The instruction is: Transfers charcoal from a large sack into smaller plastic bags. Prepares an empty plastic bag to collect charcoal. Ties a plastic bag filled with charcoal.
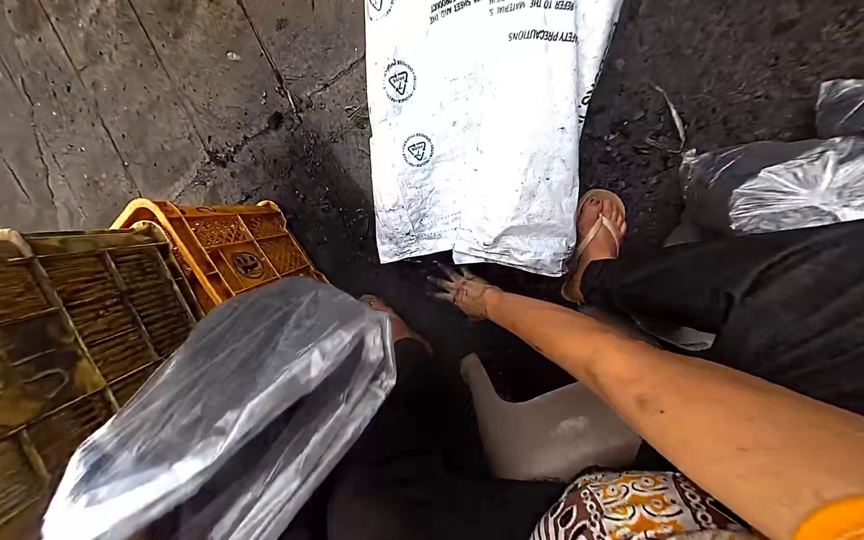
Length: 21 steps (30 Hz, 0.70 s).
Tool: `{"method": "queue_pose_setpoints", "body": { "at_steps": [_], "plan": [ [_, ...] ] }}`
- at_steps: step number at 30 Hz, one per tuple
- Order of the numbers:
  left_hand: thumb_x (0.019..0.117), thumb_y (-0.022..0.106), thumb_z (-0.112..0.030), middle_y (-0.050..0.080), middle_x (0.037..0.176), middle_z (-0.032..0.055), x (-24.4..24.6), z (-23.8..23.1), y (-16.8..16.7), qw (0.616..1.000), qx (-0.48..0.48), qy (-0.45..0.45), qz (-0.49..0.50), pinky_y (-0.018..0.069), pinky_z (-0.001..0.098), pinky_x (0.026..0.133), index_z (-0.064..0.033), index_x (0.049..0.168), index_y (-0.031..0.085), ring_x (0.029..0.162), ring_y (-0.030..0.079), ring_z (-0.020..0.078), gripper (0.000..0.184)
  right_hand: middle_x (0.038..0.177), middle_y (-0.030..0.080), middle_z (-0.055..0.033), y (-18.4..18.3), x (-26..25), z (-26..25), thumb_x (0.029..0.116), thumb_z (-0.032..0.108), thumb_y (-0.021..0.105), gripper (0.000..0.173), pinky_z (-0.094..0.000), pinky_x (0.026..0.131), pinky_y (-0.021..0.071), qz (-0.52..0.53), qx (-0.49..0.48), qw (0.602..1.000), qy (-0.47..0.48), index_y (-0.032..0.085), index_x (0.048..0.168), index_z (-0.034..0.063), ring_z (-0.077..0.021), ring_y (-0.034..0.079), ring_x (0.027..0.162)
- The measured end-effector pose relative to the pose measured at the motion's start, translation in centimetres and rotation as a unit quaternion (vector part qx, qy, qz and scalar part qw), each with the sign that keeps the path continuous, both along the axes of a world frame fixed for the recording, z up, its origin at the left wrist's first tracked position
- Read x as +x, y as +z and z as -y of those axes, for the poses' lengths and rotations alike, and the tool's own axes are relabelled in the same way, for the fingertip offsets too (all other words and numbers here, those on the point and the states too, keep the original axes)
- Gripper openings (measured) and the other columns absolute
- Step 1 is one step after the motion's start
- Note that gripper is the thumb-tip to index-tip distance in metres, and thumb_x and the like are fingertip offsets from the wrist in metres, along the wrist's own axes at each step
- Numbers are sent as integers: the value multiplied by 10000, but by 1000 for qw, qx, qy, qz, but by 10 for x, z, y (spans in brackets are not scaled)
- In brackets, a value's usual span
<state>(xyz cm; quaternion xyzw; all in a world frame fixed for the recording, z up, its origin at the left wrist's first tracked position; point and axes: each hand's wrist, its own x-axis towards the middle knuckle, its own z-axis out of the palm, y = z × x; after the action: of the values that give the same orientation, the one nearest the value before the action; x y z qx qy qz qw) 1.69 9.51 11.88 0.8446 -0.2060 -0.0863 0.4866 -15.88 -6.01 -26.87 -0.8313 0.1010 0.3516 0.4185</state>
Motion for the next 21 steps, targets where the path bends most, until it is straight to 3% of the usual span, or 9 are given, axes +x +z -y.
{"method": "queue_pose_setpoints", "body": {
  "at_steps": [3, 7, 10, 14, 16, 19, 21],
  "plan": [
    [998, 387, 83, 684, 838, -116, 3, 35, -53, 992, -47, 101, -53, 597, 189, 778, -31, 1078, 524, 803, 687, -24, 195, 1710, 152, -177, -21, -1, -12, 943, -72, 588, 683, -765, 1177, 8, 1, 4, 1000, 26, 423, 1574, 131, -514, -16, 1554],
    [931, 475, 126, 692, 844, -149, 2, 56, -100, 991, -30, 112, -66, 595, 177, 757, -44, 1040, 579, 804, 682, -48, 227, 1702, 174, -188, -33, -25, -10, 1015, -121, 389, 572, -714, 1205, 49, -27, -10, 999, 34, 414, 1560, 51, -491, 60, 1560],
    [858, 549, 133, 695, 869, -140, -2, 59, -114, 993, 10, 89, -79, 587, 169, 785, -13, 1042, 601, 839, 679, -56, 241, 1680, 222, -221, -42, -59, -5, 996, -129, 426, 555, -766, 1158, 146, -24, -28, 997, 68, 474, 1521, 43, -532, 164, 1528],
    [812, 576, 114, 713, 892, -115, -1, 63, -121, 994, 45, 39, -88, 582, 154, 788, 22, 1060, 625, 849, 682, -62, 269, 1647, 291, -248, -39, -70, 6, 1011, -97, 439, 486, -798, 1134, 135, -36, -5, 997, 64, 545, 1467, 31, -559, 191, 1508],
    [800, 601, 85, 706, 908, -91, -3, 62, -126, 994, 73, 12, -75, 572, 135, 777, 61, 1069, 634, 849, 672, -77, 272, 1610, 351, -267, -37, -67, 9, 1028, -69, 427, 439, -780, 1133, 179, -36, 8, 998, 42, 555, 1442, -4, -569, 249, 1480],
    [788, 624, 49, 697, 923, -62, -1, 61, -130, 993, 98, -13, -67, 558, 115, 751, 61, 1044, 656, 839, 653, -91, 258, 1617, 345, -257, -30, -63, 8, 1067, -3, 387, 423, -708, 1163, 232, -60, 10, 998, 20, 527, 1466, -7, -538, 259, 1491],
    [786, 632, 44, 692, 924, -33, 2, 62, -132, 991, 112, -14, -68, 544, 114, 740, 63, 1036, 666, 834, 643, -91, 253, 1574, 394, -281, -30, -57, 10, 1054, -15, 408, 404, -697, 1124, 311, -56, -6, 998, 22, 582, 1418, 6, -549, 309, 1459]
  ]
}}
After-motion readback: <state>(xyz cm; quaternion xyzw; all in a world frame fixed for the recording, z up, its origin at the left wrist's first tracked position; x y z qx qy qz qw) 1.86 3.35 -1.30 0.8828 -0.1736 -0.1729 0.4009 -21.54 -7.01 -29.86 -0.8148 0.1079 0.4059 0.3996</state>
